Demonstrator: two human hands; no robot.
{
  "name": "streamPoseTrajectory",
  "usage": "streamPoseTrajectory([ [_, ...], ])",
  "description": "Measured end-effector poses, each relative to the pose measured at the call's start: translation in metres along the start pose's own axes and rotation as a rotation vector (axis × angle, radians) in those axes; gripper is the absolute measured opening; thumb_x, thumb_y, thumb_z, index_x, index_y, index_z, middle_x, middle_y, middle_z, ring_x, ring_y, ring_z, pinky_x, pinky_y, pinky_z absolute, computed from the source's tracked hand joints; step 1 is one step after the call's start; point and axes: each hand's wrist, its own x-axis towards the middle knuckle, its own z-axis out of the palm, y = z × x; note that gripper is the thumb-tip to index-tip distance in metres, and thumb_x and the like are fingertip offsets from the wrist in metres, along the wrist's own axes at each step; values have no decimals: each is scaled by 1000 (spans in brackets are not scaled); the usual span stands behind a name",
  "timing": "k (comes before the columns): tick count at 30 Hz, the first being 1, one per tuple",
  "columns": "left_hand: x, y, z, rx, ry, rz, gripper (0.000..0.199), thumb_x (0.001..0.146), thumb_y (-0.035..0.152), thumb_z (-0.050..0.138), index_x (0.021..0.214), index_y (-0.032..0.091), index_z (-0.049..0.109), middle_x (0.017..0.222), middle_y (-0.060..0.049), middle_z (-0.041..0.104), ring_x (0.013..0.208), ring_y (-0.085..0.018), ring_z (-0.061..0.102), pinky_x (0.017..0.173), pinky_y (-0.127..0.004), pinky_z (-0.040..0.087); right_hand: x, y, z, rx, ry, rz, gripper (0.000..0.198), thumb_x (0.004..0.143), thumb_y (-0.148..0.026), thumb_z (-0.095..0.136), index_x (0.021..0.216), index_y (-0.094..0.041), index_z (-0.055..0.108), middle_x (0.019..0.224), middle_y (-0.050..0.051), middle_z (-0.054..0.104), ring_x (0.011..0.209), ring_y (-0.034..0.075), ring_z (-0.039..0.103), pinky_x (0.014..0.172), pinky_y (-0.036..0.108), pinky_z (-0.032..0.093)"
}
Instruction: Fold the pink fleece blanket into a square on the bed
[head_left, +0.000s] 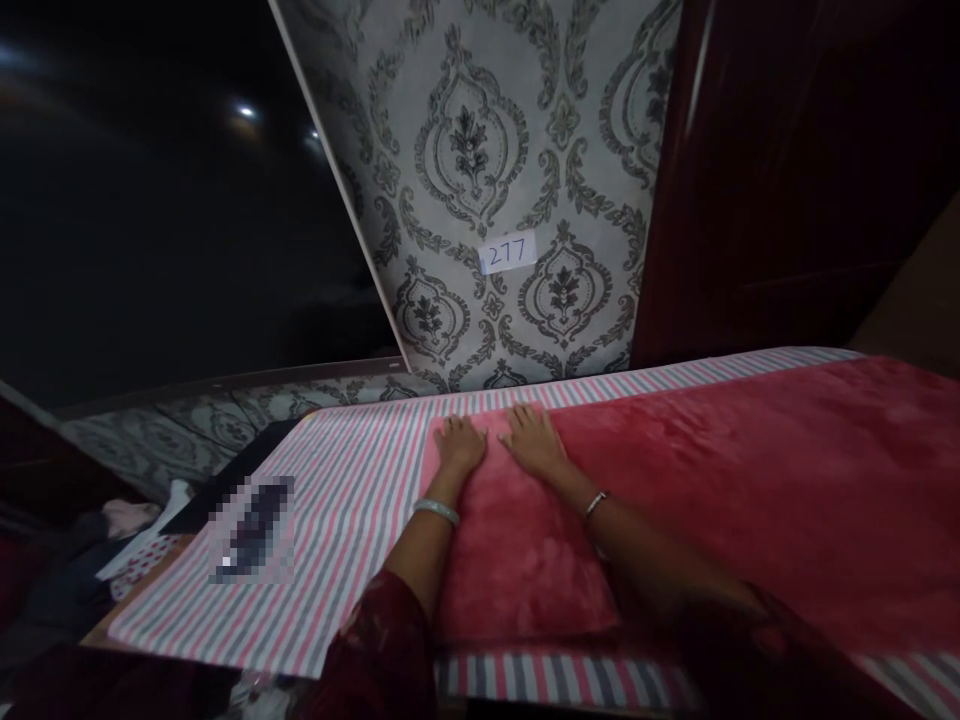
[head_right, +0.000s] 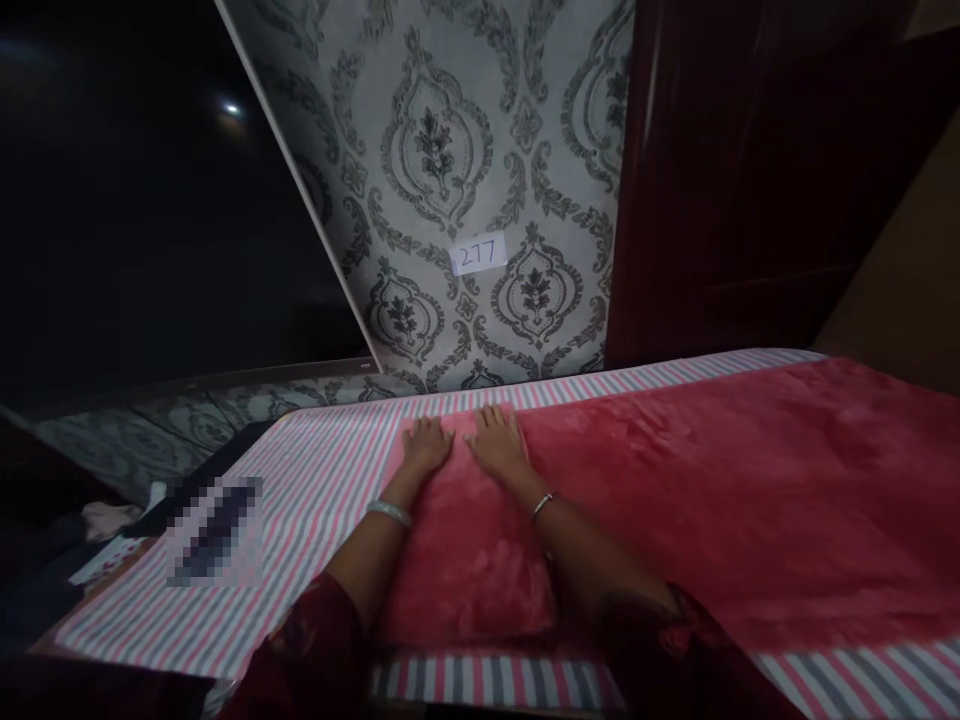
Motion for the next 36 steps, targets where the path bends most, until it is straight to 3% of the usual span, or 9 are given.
streamPoseTrajectory([
  [4, -3, -21, 37, 146, 88, 41, 64, 101, 45, 31, 151, 8, 40, 160, -22, 36, 152, -33, 27, 123, -57, 14, -7, 11, 25, -13, -6, -9, 65, 100, -43, 44, 151, -4, 43, 158, 23, 36, 151, 31, 27, 123, 54, 13],
  [7, 2, -25, 45, 186, 81, 44, 66, 101, 48, 28, 153, 8, 39, 160, -22, 37, 151, -33, 28, 123, -56, 16, -6, 15, 32, -9, -7, -20, 67, 100, -46, 44, 151, -3, 42, 159, 23, 35, 151, 32, 26, 124, 53, 13],
  [18, 0, -18, 34, 180, 36, 17, 67, 101, 48, 25, 154, 9, 36, 162, -19, 35, 152, -30, 26, 123, -54, 18, -4, 16, 33, 9, 37, -24, 67, 99, -48, 43, 151, -5, 44, 157, 21, 40, 150, 31, 28, 124, 51, 11],
  [28, -4, -18, 28, 179, 46, 40, 65, 101, 50, 27, 156, 18, 36, 162, -17, 36, 152, -32, 27, 122, -55, 19, -8, 11, 4, -22, -84, 63, 60, 101, -42, 45, 150, -9, 44, 160, 19, 37, 151, 30, 27, 121, 54, 20],
  [32, -4, -19, 31, 196, 105, 68, 63, 101, 49, 27, 155, 19, 39, 160, -18, 38, 150, -33, 30, 121, -57, 21, 6, 1, -4, -44, -42, 71, 50, 103, -33, 37, 147, -13, 49, 156, 18, 44, 147, 30, 34, 119, 53, 23],
  [36, -3, -20, 31, 169, 95, 88, 63, 101, 49, 27, 157, 22, 36, 165, -12, 30, 151, -36, 27, 121, -60, 20, 11, -5, -1, -52, 1, 31, 50, 103, -27, 33, 150, -17, 46, 160, 13, 38, 150, 27, 28, 121, 51, 17],
])
